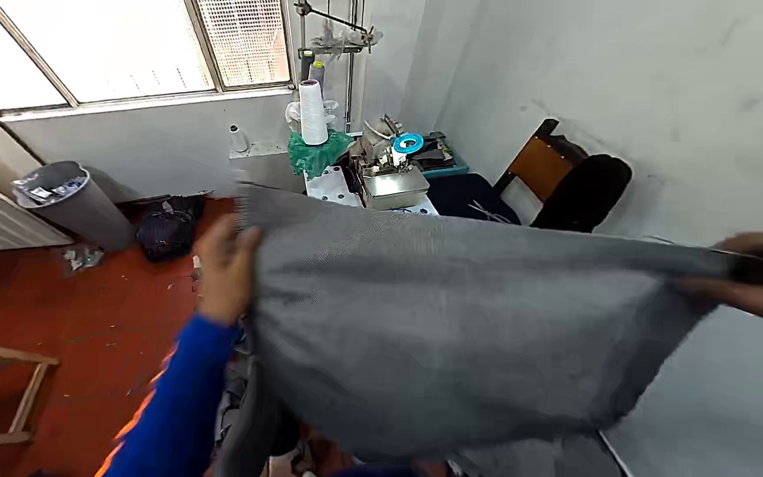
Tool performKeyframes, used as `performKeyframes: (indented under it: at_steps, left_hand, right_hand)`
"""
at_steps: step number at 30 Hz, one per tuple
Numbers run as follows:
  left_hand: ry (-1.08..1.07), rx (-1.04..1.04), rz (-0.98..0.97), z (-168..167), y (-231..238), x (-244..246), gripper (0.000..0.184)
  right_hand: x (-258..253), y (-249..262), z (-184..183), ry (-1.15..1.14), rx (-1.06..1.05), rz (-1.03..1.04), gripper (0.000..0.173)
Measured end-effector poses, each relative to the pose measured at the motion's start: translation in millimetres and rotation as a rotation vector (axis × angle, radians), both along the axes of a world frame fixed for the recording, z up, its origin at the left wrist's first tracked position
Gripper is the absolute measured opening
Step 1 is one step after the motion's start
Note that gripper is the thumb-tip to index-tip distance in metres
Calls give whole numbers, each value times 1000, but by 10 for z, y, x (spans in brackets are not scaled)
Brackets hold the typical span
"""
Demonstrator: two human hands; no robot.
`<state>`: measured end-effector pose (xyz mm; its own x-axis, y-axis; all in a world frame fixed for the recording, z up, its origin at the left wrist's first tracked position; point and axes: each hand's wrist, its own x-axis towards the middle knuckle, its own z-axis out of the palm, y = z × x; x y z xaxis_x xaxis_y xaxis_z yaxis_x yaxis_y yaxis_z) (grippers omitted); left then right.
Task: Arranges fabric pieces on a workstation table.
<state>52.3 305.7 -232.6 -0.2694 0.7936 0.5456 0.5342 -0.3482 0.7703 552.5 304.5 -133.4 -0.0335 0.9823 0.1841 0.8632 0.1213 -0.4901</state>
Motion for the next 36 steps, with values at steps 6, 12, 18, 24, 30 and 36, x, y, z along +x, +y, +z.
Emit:
performKeyframes:
  at_steps: [6,12,18,24,30,36]
  left_hand:
    - [199,-795,-22,-1503,1743,955,37]
    - [-57,-914,-71,-2471,1322,65,35]
    - [208,-1449,-514,-3314,160,176,68]
    - [164,-1312,-568,-2997,-177,-214,57]
    - [88,-1140,-514,-2158,-766,-555,50]
    - [362,-1082,-436,-1495,-807,-335,38]
  right_hand:
    - [109,1501,-2092,-199,-196,-191,56]
    - [-1205,1036,-3278,-160,-561,153,93]
    - [-1122,1299,-2799,-343,-574,236,47]
    - [-2023,865,-1782,-463,-338,495,18]
    - [-3346,387,-2302,-455,-673,682,41]
    - [-3637,304,-2658,-393,-641,603,36]
